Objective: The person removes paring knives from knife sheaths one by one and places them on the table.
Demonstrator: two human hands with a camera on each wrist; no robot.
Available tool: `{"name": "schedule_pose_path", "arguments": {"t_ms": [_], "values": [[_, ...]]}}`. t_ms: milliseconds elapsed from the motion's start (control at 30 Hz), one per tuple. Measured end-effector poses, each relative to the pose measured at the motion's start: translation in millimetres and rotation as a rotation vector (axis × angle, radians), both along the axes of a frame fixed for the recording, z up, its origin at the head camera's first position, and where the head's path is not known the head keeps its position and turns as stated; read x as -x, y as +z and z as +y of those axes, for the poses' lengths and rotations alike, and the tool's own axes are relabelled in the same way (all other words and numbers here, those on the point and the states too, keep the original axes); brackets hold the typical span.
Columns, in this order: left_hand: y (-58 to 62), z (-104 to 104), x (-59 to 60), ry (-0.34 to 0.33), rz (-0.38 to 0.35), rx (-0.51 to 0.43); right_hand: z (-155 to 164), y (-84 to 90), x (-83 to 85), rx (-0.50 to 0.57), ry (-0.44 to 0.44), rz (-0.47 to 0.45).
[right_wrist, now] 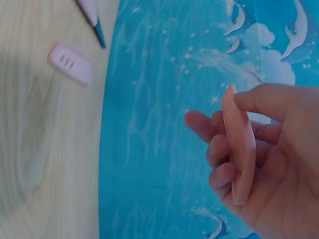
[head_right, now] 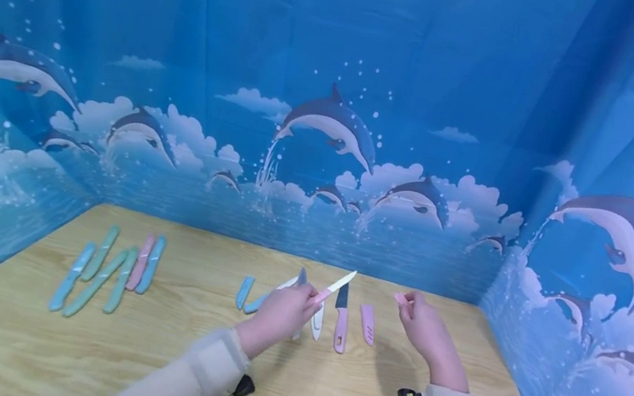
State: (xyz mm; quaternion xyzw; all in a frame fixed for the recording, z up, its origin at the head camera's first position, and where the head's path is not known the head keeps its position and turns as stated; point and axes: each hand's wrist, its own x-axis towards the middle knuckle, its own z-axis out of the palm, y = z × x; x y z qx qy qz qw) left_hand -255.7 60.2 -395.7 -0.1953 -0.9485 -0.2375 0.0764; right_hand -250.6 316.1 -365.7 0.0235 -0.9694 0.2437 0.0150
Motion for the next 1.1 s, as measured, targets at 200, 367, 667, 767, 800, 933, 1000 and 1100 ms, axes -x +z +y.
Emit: {"name": "schedule_pose_path", "arguments": {"t_ms": [200,367,667,767,800,933,1000,1100], "values": [[-11.5,34.2,2.5,-0.015,-0.04,0.017,16.8,-11.9,-0.8,0.003,-0.028,-0.027],[-15.9,61.9,6.2,-0.035,-0.167,-0.046,30.5,-20.2,4.9,-0.021,-0.029,0.015],[-26.2,112.8,19.6,0.068,-0.203,-0.074,61.6,-22.2,22.3,0.003,-0.045,-0.115],[-33.2,128.6,21.5,0.102,-0.229,-0.091,68.9,-28.5,27.0,-0.027,-0.062,-0.183],[-35.4,134.1,21.8,0.108,-0.23,-0.086,70.9,-31.9,29.2,-0.028,-0.063,-0.196],[-35.9,156.2,19.2,0.167,-0.214,-0.02,73.1,-45.4,38.5,-0.038,-0.059,-0.211],[-34.8,164.0,18.7,0.18,-0.186,0.042,72.3,-50.0,45.0,-0.029,-0.064,-0.218],[-35.2,168.9,20.3,0.166,-0.125,0.17,71.1,-57.3,55.8,-0.005,-0.079,-0.24]]}}
